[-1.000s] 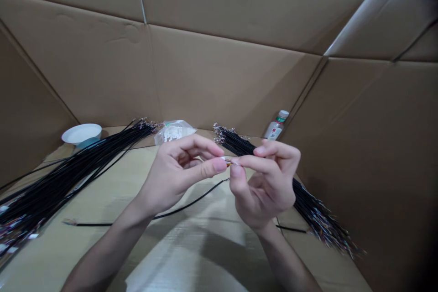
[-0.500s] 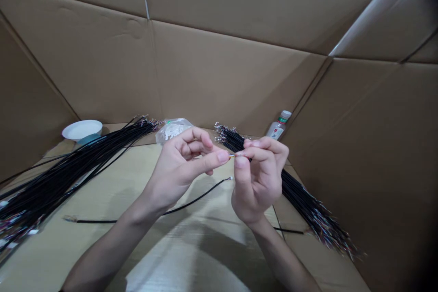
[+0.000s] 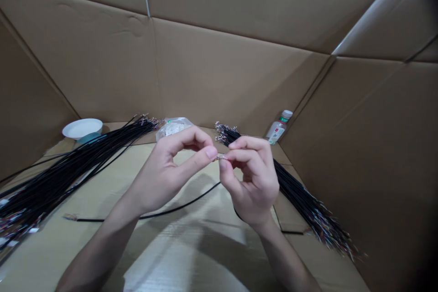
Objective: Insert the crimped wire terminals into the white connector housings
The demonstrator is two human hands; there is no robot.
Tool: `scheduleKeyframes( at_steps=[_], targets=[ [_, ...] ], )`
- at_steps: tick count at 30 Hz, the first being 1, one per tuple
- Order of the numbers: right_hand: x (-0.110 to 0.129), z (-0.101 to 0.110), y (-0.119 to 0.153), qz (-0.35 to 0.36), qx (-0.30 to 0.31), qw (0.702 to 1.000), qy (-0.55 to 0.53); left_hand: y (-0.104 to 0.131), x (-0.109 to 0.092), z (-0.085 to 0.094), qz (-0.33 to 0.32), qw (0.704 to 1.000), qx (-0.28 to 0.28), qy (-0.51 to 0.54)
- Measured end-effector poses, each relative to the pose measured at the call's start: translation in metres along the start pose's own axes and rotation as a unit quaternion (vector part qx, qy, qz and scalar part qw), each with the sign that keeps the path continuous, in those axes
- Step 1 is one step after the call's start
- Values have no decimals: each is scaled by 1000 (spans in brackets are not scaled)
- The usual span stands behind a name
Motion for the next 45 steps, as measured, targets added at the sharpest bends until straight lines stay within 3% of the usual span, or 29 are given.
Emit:
scheduleKeyframes(
  at_steps=[18,29,36,45],
  targets=[
    [7,5,-4,38,-5,998,44,-1,8,-5,54,997,-8,58],
    [1,5,-3,-18,12,1000,7,0,12,-8,111,982,-65,141],
    [4,11,-6,-23,-30,999,39,2,18,-13,143,963,-63,220],
    [9,15,-12,-7,37,996,83,2,19,-11,151,956,-29,249]
  ],
)
Point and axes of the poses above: each hand's wrist, its own y-axis away from the middle knuckle, its own z-axis out of the back of the hand, x = y × z, the point moved 4 cm from there along -y, towards the middle knuckle, and after that the axes turned 12 degrees about -z, right-handed, at the moved point
